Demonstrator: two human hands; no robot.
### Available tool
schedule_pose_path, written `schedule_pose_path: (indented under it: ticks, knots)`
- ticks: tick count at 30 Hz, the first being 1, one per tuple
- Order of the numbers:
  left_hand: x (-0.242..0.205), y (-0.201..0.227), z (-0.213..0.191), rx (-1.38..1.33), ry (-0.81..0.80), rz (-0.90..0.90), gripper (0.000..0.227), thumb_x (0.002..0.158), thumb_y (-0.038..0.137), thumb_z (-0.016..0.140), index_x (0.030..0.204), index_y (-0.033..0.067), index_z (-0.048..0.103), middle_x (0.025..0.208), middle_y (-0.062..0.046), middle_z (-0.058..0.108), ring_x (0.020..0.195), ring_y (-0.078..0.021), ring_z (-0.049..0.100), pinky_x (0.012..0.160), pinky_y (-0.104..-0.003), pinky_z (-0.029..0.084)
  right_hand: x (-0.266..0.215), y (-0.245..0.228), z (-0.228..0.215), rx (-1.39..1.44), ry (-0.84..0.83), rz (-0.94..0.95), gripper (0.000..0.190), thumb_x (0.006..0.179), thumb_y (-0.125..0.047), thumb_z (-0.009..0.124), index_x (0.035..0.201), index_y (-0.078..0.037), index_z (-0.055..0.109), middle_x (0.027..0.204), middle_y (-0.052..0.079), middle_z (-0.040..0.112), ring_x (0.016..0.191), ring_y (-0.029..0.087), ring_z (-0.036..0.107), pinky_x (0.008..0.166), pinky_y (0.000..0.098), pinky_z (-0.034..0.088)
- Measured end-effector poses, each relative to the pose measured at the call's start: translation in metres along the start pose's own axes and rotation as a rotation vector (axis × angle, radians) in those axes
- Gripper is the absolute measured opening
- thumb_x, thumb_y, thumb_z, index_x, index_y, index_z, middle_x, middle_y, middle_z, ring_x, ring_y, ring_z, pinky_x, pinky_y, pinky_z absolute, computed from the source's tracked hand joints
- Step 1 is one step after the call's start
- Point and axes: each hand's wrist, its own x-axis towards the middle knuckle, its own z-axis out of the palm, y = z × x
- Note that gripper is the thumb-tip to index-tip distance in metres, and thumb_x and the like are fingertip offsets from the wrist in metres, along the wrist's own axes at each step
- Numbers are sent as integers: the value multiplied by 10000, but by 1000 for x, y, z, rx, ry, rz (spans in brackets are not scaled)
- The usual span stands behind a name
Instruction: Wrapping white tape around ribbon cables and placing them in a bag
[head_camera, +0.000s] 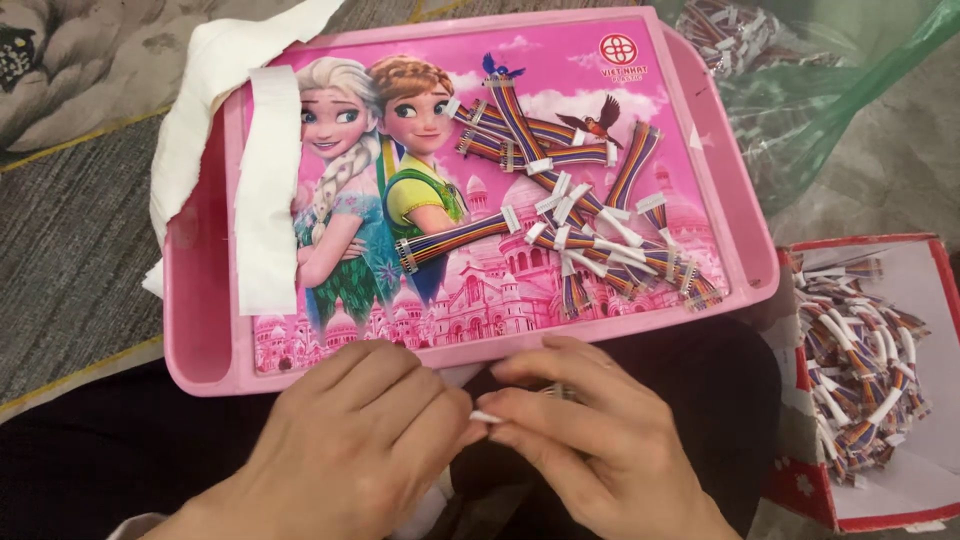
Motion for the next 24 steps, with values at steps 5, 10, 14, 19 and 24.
schedule_pose_path:
  ticks: [5,10,14,19,24]
  knots:
    - [15,-11,11,-370,-67,-376,128,811,194,557,769,116,649,719,6,655,601,-183,560,552,-298,451,-5,12,-1,261,98,355,133,736,-13,669,862,5,709,909,64,683,629,119,625,558,202,490]
    - [31,-12,11,-671,-102,-414,318,710,217,724,996,102,648,787,15,683,624,-105,640,559,-227,499,-10,36,-4,884,254,716,192,838,-45,601,919,109,684,650,139,602,506,205,557,497,279,470]
    - [34,-13,12,-640,-23,-509,91,747,114,643,815,83,695,665,20,680,487,-88,559,450,-212,436,-7,29,-5,733,156,705,233,842,-83,587,918,93,719,741,134,681,555,165,584,580,290,525]
    - [38,-26,17,-795,-95,-734,227,813,200,594,807,62,775,548,26,691,443,-49,529,398,-186,425,-7,31,-14,629,110,673,206,830,-50,600,836,94,747,635,128,700,496,150,573,484,235,479]
    - [45,-70,56,-64,-145,-639,322,803,283,656,1059,88,645,931,-39,610,646,-159,602,571,-277,502,20,47,-32,-676,520,101,164,790,-7,683,953,-14,700,911,61,651,796,210,530,753,309,413]
